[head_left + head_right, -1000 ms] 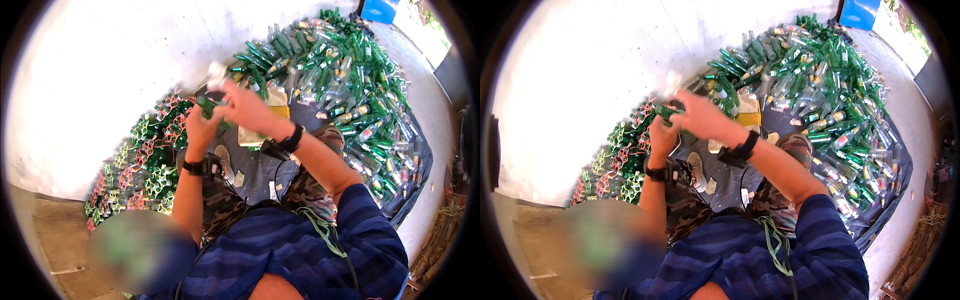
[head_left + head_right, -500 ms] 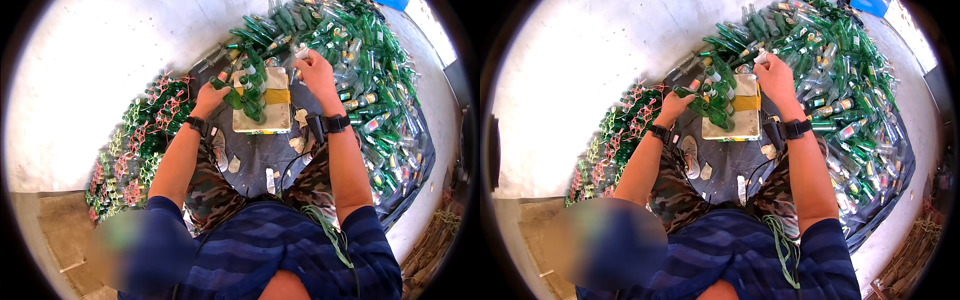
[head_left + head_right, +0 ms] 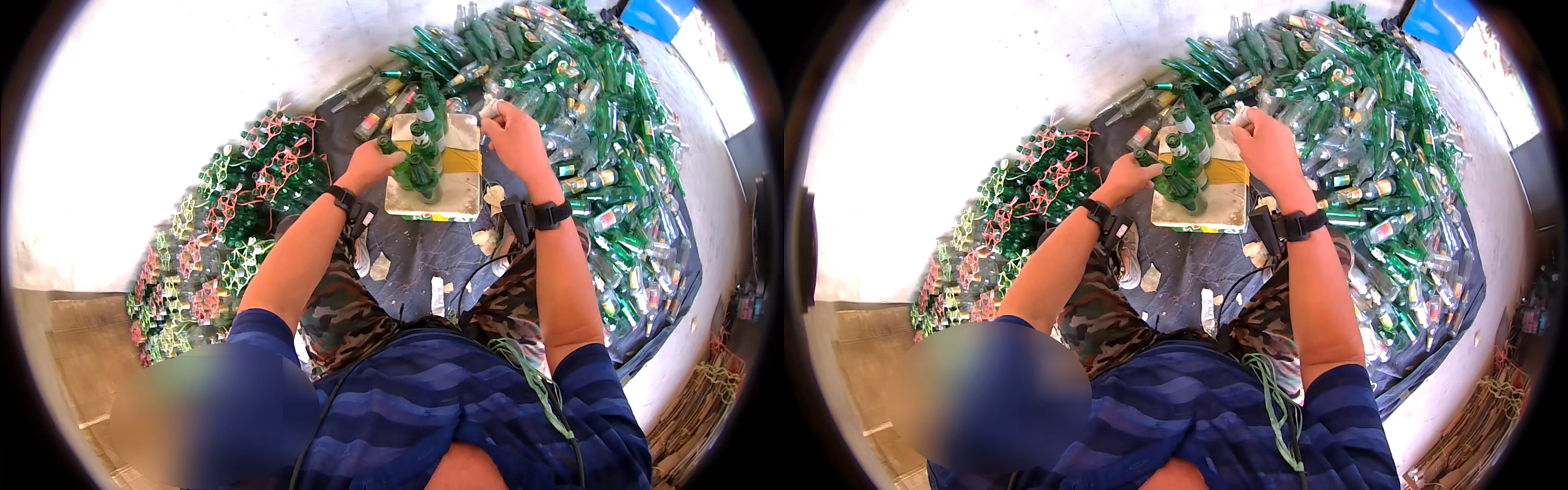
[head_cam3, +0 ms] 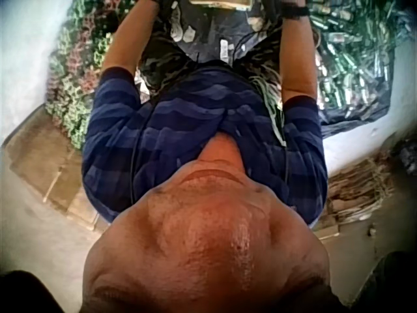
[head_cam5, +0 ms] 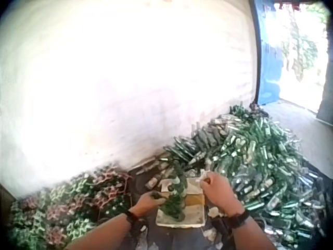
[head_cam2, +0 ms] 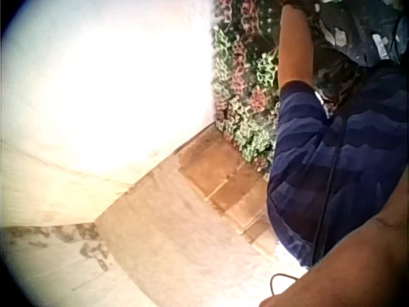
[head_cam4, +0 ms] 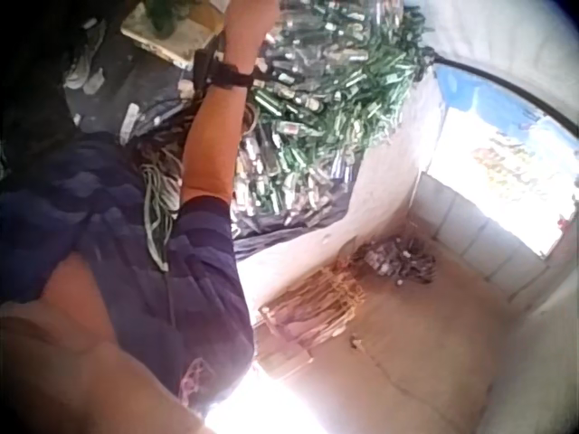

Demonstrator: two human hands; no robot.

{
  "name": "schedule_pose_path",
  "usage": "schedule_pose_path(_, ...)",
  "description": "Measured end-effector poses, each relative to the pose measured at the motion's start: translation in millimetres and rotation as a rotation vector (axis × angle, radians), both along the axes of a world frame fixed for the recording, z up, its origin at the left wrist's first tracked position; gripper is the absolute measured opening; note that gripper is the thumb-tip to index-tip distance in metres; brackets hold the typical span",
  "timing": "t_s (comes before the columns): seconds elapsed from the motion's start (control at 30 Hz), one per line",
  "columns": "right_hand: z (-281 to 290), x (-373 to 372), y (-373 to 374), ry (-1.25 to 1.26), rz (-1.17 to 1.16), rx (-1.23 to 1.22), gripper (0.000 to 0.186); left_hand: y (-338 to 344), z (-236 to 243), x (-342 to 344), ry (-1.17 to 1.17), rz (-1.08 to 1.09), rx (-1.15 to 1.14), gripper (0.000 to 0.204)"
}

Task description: The person unties a bundle of green glass bottles secured with yellow string and places them on a cardboard sheet. They then pick up individual bottles from a large pile and arrange them in rows on the sheet.

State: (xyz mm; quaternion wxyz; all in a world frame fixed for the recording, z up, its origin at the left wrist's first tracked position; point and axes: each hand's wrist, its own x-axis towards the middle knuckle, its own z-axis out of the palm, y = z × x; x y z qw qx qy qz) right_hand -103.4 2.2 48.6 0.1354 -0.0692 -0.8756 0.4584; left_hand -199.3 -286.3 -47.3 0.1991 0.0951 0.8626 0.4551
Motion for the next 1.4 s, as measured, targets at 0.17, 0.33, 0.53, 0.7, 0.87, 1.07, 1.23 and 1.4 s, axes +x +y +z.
schedule_pose_path(0.17,-5,1,-10,-0.011,0.029,0.070,0.019,-3,3,-1,-0.026,-0.039,0.016,0.040)
schedule_pose_path(0.33,-9,0,-17,-0.008,0.051,0.129,0.022,-12,4,-8,0.026,-0.156,-0.078,0.039)
schedule_pose_path(0.53,-6,2,-25,-0.070,0.049,0.125,0.020,-19,-7,-12,0.297,-0.211,-0.280,0.047)
schedule_pose_path(0.7,0,5,-29,-0.102,0.023,0.074,0.016,-24,-14,-21,0.317,-0.175,-0.381,0.034)
schedule_pose_path(0.87,-3,8,-21,-0.094,0.016,0.145,0.018,-35,4,-23,0.362,-0.123,-0.393,0.043)
schedule_pose_path(1.07,-1,13,-15,-0.116,0.005,0.163,0.018,-33,3,-30,0.365,-0.140,-0.334,0.054)
schedule_pose_path(1.23,-2,18,-10,-0.103,-0.005,0.155,0.019,-34,48,-12,0.223,-0.206,-0.273,0.069)
schedule_pose_path(1.4,-1,18,-9,-0.097,-0.013,0.141,0.019,-27,47,-8,0.358,-0.132,-0.334,0.068)
